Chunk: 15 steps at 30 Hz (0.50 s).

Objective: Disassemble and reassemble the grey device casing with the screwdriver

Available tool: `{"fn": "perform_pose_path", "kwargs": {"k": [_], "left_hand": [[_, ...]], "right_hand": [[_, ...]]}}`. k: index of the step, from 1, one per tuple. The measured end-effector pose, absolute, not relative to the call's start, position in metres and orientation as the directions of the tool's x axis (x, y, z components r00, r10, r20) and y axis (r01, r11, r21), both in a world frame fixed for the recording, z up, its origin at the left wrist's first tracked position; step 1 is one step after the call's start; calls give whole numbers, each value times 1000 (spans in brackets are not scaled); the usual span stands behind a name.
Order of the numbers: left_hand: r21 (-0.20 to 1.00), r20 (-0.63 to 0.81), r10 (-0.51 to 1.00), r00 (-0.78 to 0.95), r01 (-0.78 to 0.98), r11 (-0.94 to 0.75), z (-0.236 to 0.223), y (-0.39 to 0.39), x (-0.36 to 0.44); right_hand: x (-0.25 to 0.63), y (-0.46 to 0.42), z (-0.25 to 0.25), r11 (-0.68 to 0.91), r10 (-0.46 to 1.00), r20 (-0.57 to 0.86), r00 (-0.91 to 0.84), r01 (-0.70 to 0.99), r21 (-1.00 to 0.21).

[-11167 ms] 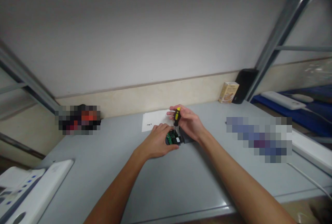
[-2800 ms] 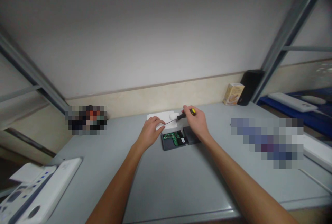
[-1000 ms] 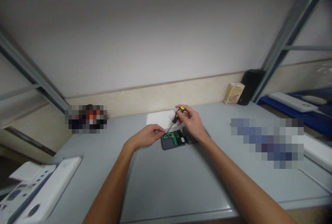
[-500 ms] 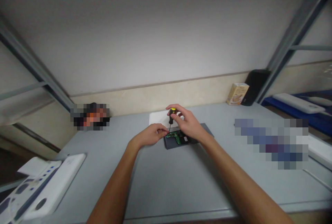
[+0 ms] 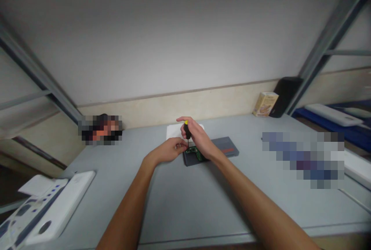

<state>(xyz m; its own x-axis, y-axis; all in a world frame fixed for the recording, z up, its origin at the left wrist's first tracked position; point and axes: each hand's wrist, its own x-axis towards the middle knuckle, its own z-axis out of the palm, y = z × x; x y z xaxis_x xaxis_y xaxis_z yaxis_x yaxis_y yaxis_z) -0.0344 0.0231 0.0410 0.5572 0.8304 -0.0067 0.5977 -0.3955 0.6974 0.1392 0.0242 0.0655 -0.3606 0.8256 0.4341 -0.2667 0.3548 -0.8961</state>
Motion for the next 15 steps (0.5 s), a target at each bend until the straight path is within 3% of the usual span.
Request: {"fn": "perform_pose_path", "kwargs": {"k": [8, 15], "left_hand": [[676, -19, 834, 551, 622, -395, 40, 24, -34], [652, -2, 823, 569, 624, -430, 41, 23, -34]], "right_hand": [[141, 26, 64, 296, 876, 409, -256, -383, -875], [144, 29, 62, 190, 879, 361, -313, -464, -865]]}}
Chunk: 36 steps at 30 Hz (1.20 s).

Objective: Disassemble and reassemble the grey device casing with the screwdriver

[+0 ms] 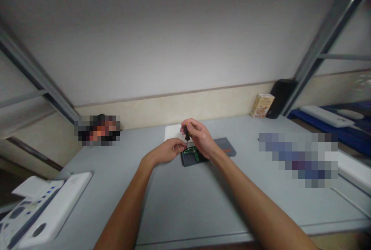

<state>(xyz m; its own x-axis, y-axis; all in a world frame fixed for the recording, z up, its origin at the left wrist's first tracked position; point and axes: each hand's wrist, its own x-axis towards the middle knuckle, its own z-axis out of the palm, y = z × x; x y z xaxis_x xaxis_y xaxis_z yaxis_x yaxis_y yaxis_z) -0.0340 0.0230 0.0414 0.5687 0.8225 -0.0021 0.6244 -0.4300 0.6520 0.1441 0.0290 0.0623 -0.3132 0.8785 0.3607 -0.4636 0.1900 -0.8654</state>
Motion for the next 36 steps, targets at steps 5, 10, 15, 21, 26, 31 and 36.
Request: {"fn": "perform_pose_path", "kwargs": {"k": [5, 10, 15, 21, 26, 31, 36], "left_hand": [[656, -12, 827, 562, 628, -418, 42, 23, -33], [646, 2, 818, 576, 623, -440, 38, 25, -36], [629, 4, 819, 574, 635, -449, 36, 25, -36], [629, 2, 820, 573, 636, -446, 35, 27, -36], [635, 0, 821, 571, 634, -441, 36, 26, -36], [623, 9, 822, 569, 640, -450, 36, 25, -35], [633, 16, 820, 572, 629, -451, 37, 25, -34]], "right_hand": [[143, 29, 60, 205, 896, 359, -262, -473, -857], [145, 30, 61, 150, 906, 326, -271, -514, -844], [151, 31, 59, 131, 901, 323, -290, -529, -839], [152, 29, 63, 163, 917, 316, -245, -492, -855], [156, 29, 62, 151, 915, 309, -259, -491, -858], [152, 30, 57, 197, 918, 332, -215, -480, -855], [153, 29, 60, 179, 912, 323, -254, -463, -868]]}}
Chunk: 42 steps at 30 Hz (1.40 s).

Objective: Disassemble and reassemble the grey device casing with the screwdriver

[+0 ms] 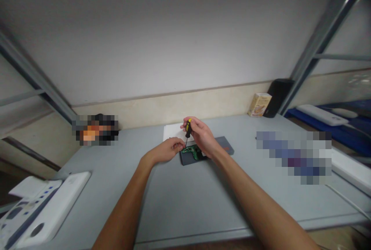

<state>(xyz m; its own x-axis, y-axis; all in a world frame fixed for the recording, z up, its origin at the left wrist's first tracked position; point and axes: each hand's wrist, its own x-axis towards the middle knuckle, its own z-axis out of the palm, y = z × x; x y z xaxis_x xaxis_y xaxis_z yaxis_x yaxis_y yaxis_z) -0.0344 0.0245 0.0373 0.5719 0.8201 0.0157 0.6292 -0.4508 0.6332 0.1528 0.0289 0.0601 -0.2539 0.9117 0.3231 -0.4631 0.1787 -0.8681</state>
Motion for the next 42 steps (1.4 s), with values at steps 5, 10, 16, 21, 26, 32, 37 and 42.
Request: {"fn": "perform_pose_path", "kwargs": {"k": [5, 10, 16, 21, 26, 32, 37, 42], "left_hand": [[627, 14, 810, 586, 625, -464, 36, 26, -36], [628, 11, 818, 575, 632, -453, 36, 26, -36], [658, 28, 806, 591, 597, -460, 38, 25, -34], [620, 25, 803, 596, 621, -480, 36, 26, -36], [621, -14, 811, 585, 641, -452, 43, 22, -37], [591, -104, 782, 614, 671, -448, 49, 13, -33], [649, -8, 777, 629, 594, -475, 35, 14, -21], [696, 53, 797, 601, 551, -461, 24, 17, -13]], "right_hand": [[154, 28, 56, 236, 923, 338, -181, -427, -873], [155, 30, 55, 312, 914, 373, -163, -306, -899], [154, 23, 60, 388, 890, 428, -157, -230, -892], [172, 17, 84, 538, 840, 532, 110, -298, -788], [227, 23, 123, 550, 833, 547, -88, 14, -835], [278, 23, 93, 494, 835, 73, -545, 684, -537], [299, 9, 58, 527, 837, 38, -546, 784, -327], [301, 0, 63, 516, 843, 17, -538, 800, -308]]}}
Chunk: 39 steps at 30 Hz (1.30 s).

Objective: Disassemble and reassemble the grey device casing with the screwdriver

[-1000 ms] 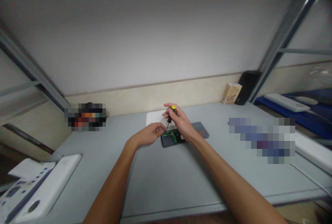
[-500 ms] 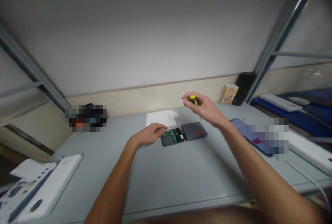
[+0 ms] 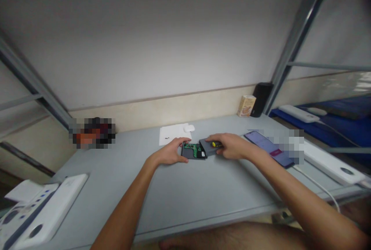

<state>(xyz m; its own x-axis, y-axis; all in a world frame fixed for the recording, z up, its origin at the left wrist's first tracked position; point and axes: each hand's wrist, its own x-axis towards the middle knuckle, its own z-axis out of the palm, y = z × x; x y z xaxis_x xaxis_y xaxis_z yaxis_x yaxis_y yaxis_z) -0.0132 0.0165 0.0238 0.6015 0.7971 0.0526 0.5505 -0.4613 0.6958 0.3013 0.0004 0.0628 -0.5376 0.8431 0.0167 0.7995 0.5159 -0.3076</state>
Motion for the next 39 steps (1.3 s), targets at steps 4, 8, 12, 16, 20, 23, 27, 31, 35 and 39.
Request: {"fn": "perform_pose_path", "kwargs": {"k": [4, 8, 12, 16, 20, 23, 27, 31, 35, 39], "left_hand": [[699, 115, 809, 576, 532, -478, 19, 17, -8], [702, 167, 808, 565, 507, -500, 16, 17, -4], [707, 208, 809, 549, 487, -512, 10, 16, 1], [731, 226, 809, 543, 455, -509, 6, 15, 6], [750, 209, 818, 536, 449, -486, 11, 13, 10], [791, 153, 809, 568, 420, -445, 18, 11, 8], [869, 49, 758, 650, 347, -354, 22, 13, 1], [825, 44, 762, 646, 407, -392, 23, 15, -2], [713, 41, 785, 618, 532, -457, 28, 10, 0], [593, 33, 789, 613, 623, -509, 37, 2, -2]], "right_hand": [[300, -4, 69, 516, 841, 7, -541, 798, -311], [302, -9, 71, 471, 865, -15, -501, 822, -319], [296, -17, 69, 512, 845, 20, -535, 797, -321], [288, -24, 62, 527, 840, 43, -540, 796, -299], [280, -27, 56, 529, 839, 67, -540, 782, -329], [271, -27, 51, 540, 831, 86, -550, 758, -366], [258, -26, 45, 588, 795, 131, -592, 699, -406], [253, -24, 36, 613, 776, 165, -608, 666, -425], [253, -23, 38, 627, 766, 224, -602, 624, -467], [251, -22, 57, 627, 777, 473, -416, 579, -520]]}}
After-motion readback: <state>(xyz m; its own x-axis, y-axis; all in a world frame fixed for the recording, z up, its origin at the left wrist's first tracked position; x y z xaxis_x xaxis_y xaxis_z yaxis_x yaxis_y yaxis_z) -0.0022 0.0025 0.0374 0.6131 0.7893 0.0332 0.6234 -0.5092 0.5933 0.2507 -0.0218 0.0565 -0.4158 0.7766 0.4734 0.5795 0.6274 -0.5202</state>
